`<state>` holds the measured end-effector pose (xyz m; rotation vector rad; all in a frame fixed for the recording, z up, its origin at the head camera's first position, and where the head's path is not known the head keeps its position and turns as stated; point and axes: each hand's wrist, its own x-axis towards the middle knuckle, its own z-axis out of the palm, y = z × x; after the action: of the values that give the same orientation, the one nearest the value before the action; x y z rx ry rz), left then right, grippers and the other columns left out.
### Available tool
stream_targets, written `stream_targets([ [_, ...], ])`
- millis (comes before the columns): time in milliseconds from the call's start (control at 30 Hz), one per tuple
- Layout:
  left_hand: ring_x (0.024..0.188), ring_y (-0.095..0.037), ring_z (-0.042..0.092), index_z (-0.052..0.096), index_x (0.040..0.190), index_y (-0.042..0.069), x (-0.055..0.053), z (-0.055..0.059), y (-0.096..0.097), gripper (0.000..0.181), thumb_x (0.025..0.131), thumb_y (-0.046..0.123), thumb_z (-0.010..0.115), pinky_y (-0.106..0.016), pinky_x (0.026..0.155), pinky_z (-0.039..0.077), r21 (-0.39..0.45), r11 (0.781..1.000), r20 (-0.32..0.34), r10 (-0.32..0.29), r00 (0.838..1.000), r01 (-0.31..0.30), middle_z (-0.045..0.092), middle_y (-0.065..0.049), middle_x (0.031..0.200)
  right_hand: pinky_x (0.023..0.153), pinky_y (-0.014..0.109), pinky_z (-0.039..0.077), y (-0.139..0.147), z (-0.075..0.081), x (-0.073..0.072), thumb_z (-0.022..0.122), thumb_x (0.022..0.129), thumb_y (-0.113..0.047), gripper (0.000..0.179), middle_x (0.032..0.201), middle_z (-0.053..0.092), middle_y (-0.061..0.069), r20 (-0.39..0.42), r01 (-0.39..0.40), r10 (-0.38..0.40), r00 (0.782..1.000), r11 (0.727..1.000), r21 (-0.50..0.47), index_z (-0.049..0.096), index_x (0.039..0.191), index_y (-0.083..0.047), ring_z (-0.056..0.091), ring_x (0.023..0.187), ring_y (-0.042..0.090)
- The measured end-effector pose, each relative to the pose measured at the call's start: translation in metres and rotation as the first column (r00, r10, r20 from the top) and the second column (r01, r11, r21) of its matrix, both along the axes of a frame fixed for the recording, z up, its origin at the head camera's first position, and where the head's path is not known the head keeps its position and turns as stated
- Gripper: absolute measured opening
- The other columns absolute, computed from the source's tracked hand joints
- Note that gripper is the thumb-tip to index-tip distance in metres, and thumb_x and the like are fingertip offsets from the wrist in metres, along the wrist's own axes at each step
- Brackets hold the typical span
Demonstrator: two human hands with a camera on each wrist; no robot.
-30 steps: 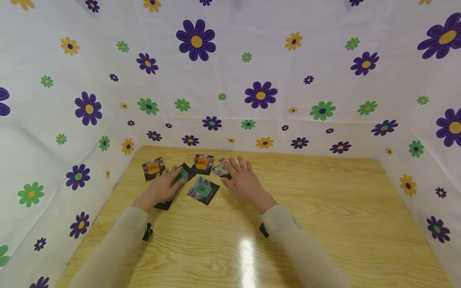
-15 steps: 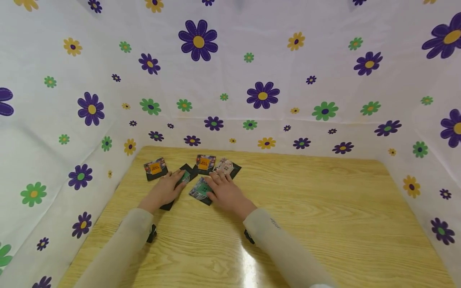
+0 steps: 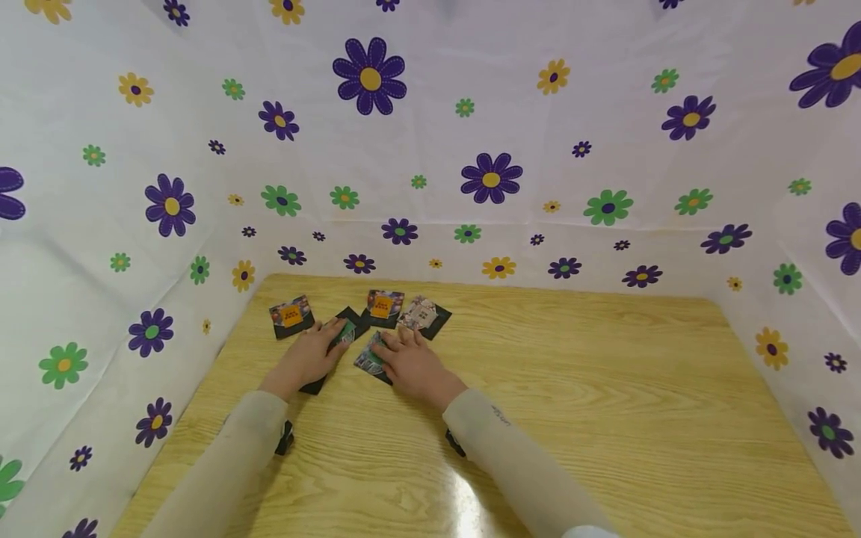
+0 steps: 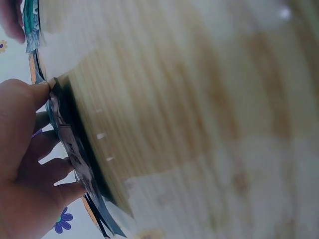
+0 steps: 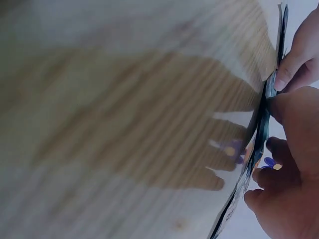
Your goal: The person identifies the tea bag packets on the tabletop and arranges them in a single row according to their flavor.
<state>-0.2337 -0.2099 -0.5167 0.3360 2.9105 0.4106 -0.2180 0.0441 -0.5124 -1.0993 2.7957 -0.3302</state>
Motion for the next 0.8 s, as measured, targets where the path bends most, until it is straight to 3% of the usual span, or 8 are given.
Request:
stream_targets([
  [300, 0.156, -0.053, 0.029, 0.033, 0.167, 0.011, 0.0015, 0.0003, -0.0010, 0.061, 0.113, 0.038, 0.048, -0.072, 0.124, 0.026, 0.009, 1.000, -0.019, -0.005, 1.000, 0.005, 0.031, -0.019, 0.171, 0.129, 0.062, 0.027, -0.0009, -0.0006, 0.0001, 0.046, 0.115, -0.032, 0.048, 0.166, 0.045, 0.012, -0.014, 0.028, -0.027, 1.000, 0.999, 0.042, 0.048, 0.160, -0.016, 0.030, 0.158, 0.044],
  [567, 0.155, -0.053, 0.030, 0.035, 0.166, 0.010, 0.0007, -0.0003, -0.0004, 0.061, 0.113, 0.037, 0.048, -0.072, 0.123, 0.027, 0.005, 1.000, -0.029, -0.009, 1.000, 0.009, 0.032, -0.020, 0.170, 0.128, 0.058, 0.030, 0.0013, 0.0045, 0.0039, 0.047, 0.114, -0.024, 0.047, 0.164, 0.045, 0.018, -0.020, 0.027, -0.026, 0.999, 0.997, 0.067, 0.049, 0.159, -0.013, 0.032, 0.157, 0.045],
  [800, 0.155, -0.053, 0.030, 0.036, 0.166, 0.010, 0.0004, -0.0008, -0.0005, 0.060, 0.113, 0.037, 0.048, -0.072, 0.123, 0.027, 0.005, 1.000, -0.027, -0.008, 1.000, 0.008, 0.033, -0.020, 0.170, 0.130, 0.058, 0.026, 0.0028, 0.0042, 0.0043, 0.049, 0.113, -0.036, 0.052, 0.168, 0.040, 0.019, 0.007, 0.048, -0.049, 0.999, 0.998, 0.038, 0.049, 0.159, -0.012, 0.029, 0.158, 0.046],
])
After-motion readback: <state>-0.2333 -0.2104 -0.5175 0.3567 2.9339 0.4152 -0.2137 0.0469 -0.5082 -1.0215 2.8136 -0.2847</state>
